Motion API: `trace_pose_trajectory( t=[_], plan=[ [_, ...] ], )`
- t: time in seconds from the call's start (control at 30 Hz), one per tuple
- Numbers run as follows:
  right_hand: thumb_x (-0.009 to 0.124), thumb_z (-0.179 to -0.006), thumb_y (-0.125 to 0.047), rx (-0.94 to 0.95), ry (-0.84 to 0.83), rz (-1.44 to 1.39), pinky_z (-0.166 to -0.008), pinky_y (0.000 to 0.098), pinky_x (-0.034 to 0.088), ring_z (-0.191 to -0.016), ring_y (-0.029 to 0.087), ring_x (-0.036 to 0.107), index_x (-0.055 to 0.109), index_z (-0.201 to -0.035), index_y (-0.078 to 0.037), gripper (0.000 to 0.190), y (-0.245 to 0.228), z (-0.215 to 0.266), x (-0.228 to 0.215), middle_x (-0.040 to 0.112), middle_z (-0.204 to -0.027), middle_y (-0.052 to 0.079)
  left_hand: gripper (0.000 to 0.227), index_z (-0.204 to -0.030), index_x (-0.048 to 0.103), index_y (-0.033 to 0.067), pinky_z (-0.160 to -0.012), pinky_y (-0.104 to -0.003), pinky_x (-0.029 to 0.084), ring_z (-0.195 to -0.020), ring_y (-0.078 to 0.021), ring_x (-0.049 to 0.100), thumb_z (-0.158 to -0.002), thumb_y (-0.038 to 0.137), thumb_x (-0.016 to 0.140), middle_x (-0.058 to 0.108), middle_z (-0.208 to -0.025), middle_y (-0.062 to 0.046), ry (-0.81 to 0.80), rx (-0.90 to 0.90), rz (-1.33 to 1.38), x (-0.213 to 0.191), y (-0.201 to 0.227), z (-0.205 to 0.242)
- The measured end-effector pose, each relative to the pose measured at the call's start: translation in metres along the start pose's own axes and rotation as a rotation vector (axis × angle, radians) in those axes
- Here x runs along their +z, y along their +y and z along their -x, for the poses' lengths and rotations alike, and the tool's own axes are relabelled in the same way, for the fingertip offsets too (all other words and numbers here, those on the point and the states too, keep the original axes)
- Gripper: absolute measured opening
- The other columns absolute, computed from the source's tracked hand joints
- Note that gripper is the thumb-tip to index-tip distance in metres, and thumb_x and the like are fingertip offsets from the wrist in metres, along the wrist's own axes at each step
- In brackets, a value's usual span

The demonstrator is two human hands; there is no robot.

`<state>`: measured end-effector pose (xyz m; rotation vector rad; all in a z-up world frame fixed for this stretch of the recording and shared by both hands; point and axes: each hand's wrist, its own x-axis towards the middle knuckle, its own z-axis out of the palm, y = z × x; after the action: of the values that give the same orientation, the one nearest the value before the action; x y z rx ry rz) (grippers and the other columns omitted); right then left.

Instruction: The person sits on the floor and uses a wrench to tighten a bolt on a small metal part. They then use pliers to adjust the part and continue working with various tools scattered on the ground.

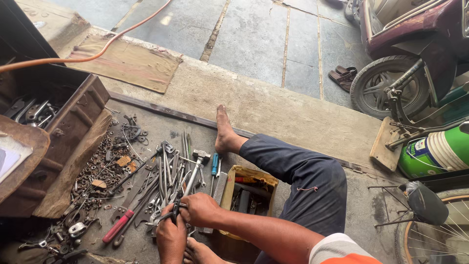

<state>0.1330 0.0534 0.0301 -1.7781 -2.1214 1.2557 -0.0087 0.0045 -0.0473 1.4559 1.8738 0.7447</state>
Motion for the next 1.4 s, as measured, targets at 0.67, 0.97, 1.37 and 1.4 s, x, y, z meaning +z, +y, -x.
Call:
trace_pose_trajectory(
  t=[0.67,0.97,1.37,1.4],
  plan=[
    [0.076,-0.082,-0.021,-0.403,0.119,0.272,-0.070,0.0462,0.056,-0.088,0.032,0.071,0.070,-0.104,-0.013,0.025,0.003,0.002,-0.005,0.069,-0.096,0.009,0.038,-0.122,0.067,0.0152,-0.090,-0.046,0.057,-0.104,-0.0388,0.073,-0.085,0.024,0.072,0.075,-0.110,-0.019,-0.034,-0.138,0.066,0.010,-0.020,-0.008],
    [0.059,-0.101,-0.036,-0.055,-0.019,0.024,-0.077,0.0498,0.057,-0.083,0.037,0.072,0.065,-0.108,-0.006,0.031,0.002,-0.002,-0.005,0.071,-0.086,0.018,0.037,-0.123,0.067,0.0169,-0.084,-0.047,0.060,-0.096,-0.0391,0.077,-0.088,0.028,0.071,0.078,-0.104,-0.019,0.036,-0.308,0.113,0.010,-0.025,-0.011],
    [0.067,-0.089,-0.020,-0.393,0.143,0.271,-0.073,0.0483,0.056,-0.089,0.034,0.071,0.067,-0.106,-0.010,0.020,0.003,0.007,0.000,0.067,-0.098,0.011,0.041,-0.123,0.067,0.0128,-0.089,-0.046,0.057,-0.104,-0.0386,0.072,-0.085,0.027,0.074,0.074,-0.110,-0.020,0.015,-0.100,0.040,0.016,-0.030,-0.005],
    [0.067,-0.091,-0.020,-0.453,0.153,0.320,-0.073,0.0476,0.056,-0.089,0.033,0.071,0.067,-0.109,-0.011,0.020,0.003,0.008,-0.001,0.066,-0.099,0.010,0.042,-0.124,0.067,0.0133,-0.090,-0.046,0.057,-0.104,-0.0383,0.073,-0.084,0.028,0.075,0.075,-0.110,-0.019,-0.013,-0.139,0.030,0.016,-0.031,-0.006]
  ],
)
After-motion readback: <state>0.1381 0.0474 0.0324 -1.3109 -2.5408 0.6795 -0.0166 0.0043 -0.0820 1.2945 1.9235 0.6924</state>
